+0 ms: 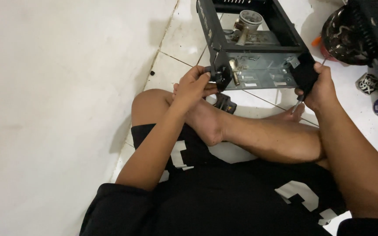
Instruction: Assembling the casing and internal components of a portable gas stove on the floor.
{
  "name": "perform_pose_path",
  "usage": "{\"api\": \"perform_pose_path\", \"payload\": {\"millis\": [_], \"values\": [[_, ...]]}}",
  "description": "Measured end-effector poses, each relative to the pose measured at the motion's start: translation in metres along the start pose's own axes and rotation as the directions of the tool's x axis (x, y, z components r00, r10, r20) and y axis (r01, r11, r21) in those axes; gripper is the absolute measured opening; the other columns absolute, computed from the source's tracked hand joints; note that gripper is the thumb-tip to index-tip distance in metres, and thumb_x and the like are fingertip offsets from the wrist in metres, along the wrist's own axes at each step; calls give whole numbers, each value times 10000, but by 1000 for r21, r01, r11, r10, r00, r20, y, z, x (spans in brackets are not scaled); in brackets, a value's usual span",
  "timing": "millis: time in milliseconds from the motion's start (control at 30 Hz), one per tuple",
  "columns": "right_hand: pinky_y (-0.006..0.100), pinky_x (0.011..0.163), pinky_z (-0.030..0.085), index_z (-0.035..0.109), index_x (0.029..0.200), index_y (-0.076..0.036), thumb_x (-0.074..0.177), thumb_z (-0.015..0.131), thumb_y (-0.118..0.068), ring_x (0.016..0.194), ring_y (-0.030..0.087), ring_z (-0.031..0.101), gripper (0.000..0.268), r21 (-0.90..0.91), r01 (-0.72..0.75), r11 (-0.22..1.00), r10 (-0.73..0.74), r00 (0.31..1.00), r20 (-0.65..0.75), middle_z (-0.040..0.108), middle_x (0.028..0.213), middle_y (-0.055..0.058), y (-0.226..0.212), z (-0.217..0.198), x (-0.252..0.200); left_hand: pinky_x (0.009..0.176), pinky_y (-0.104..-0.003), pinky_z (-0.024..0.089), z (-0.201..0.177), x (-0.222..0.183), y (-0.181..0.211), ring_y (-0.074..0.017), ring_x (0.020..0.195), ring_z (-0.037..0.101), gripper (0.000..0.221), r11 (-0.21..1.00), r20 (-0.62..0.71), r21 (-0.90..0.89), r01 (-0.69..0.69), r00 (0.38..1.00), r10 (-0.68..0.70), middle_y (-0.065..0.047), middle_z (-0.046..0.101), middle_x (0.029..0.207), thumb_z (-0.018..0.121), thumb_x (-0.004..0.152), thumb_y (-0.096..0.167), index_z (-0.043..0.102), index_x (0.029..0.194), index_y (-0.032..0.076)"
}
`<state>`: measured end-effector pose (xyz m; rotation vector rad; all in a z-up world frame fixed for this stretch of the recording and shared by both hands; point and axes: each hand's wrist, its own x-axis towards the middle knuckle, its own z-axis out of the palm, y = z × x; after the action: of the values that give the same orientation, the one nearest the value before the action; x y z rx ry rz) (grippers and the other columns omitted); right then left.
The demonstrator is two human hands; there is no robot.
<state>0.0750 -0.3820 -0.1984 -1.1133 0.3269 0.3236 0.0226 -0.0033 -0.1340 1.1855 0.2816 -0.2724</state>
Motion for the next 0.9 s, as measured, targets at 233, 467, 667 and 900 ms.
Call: {"api": "perform_pose_path", "payload": {"millis": [233,467,667,900], "values": [[229,519,395,576,1337,-169,915,495,-483,833,119,528,533,-37,8,999,-8,1000,-3,655,1145,24,-4,8,-8,781,-331,644,0,2,6,-243,891,717,140,995,-49,95,9,999,-4,-132,620,1002,583,959,74,576,1068,-15],[228,544,392,570,1348,-207,958,426,-553,818,98,519,541,-150,-25,988,18,999,-44,658,1155,-17,-11,8,-8,781,-361,641,20,-7,28,-327,916,741,280,978,-143,144,154,981,-134,-205,657,1071,516,948,132,593,1148,-47],[229,553,429,620,1297,-173,1013,483,-546,809,82,568,488,-240,-44,970,0,983,-181,686,1096,-22,-20,11,-3,769,-271,611,54,-13,50,-231,866,756,365,923,-338,241,301,917,-211,-165,690,1033,544,969,265,611,1204,-6],[283,615,458,604,1321,-301,1012,504,-446,954,121,562,356,-471,4,882,-116,971,-209,650,1237,-33,-39,7,34,749,-312,558,38,56,-62,-227,841,648,310,981,-388,-151,118,906,-168,-172,625,1066,453,1045,203,531,1194,-57]]}}
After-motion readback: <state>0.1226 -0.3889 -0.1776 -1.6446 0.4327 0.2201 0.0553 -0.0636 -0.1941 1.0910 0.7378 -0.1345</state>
